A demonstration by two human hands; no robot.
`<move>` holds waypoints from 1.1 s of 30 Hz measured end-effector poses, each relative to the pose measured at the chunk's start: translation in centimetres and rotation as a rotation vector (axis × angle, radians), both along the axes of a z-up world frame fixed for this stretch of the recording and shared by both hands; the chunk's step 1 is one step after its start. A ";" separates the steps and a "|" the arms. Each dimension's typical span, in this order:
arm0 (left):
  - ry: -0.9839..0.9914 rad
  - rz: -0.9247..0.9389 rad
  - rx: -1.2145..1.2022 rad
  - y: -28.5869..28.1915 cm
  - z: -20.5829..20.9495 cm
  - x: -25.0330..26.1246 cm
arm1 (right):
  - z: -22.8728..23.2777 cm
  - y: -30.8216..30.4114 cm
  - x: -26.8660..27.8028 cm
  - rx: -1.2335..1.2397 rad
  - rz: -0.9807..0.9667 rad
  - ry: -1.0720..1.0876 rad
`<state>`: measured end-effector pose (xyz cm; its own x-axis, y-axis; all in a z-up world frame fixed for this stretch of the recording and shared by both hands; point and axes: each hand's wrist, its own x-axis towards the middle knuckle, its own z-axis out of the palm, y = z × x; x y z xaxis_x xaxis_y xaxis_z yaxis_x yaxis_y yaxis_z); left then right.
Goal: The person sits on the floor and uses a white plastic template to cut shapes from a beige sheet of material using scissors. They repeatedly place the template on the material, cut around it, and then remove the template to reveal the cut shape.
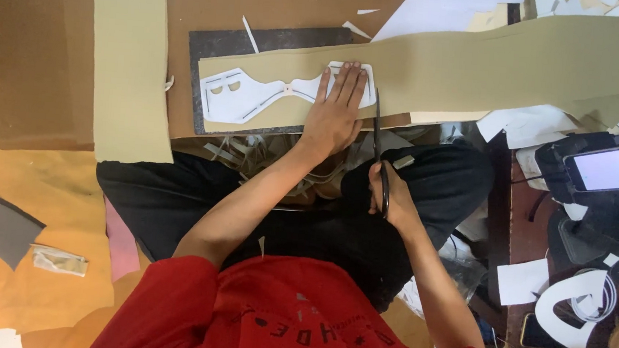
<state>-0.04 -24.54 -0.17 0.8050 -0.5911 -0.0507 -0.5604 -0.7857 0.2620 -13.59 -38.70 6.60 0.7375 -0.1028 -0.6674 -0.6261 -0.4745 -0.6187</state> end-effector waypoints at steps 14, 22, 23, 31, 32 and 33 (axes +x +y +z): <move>0.024 0.013 0.055 -0.3 -1.2 0.4 | -0.1 -1.1 -1.3 0.124 0.020 -0.002; -0.048 -0.015 0.119 0.0 -0.6 0.4 | 3.2 1.0 1.2 0.036 0.066 -0.027; -0.040 -0.014 0.103 -0.1 -0.9 0.4 | 1.7 0.5 1.3 0.036 0.054 -0.034; -0.024 -0.006 0.114 -0.2 -1.4 0.4 | -0.1 -0.2 2.0 0.047 0.026 -0.075; -0.025 -0.007 0.115 -0.2 -1.4 0.4 | 0.5 0.1 2.2 0.033 0.024 -0.066; -0.023 -0.011 0.117 -0.2 -1.4 0.3 | 1.2 0.4 2.2 0.019 0.019 -0.054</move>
